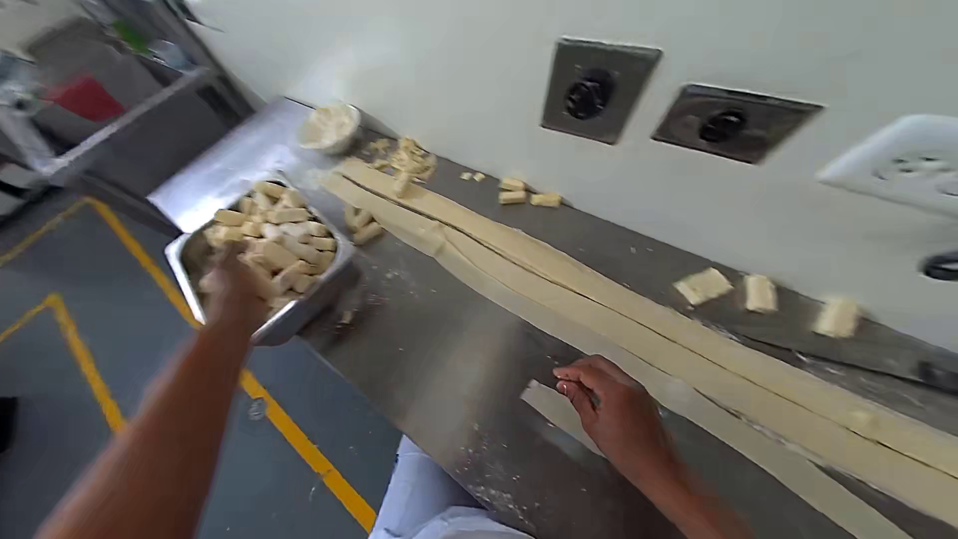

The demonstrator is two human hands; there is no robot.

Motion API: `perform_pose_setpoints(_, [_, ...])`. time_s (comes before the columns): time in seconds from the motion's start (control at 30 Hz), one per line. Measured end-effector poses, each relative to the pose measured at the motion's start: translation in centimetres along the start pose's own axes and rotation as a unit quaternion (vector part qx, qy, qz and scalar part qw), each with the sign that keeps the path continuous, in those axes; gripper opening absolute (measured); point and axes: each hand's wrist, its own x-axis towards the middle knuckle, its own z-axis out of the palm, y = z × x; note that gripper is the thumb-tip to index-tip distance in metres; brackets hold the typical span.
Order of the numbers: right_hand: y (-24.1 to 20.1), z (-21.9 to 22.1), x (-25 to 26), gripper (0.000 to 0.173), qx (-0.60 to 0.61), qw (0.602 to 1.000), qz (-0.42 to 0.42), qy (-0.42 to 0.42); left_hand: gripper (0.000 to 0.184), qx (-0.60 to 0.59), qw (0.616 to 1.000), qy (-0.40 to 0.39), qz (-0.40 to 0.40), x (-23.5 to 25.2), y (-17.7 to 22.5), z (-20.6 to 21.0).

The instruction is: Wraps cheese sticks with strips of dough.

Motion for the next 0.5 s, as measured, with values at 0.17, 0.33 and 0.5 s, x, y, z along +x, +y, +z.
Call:
perform_pose_setpoints(0.17, [2.9,1.5,-2.2,0.020,-0.091,0.993,0.017,-0.079,0.085,0.308,0.947,0.077,0.048,9.6,1.4,-2.5])
perform_pose_setpoints(0.33, [1.5,0.2,0.5,0.025,-0.014,0.963,0.132,-0.236,0.065,0.353,0.897,-0.026,0.263,5.2,-0.7,-0.5])
perform_pose_setpoints(0.5, [-1.3,-3.7,1.5,0.028,0.239,0.946,0.146,-0.163,0.030,0.095,0.878,-0.427,0.192,-16.8,-9.3,8.6])
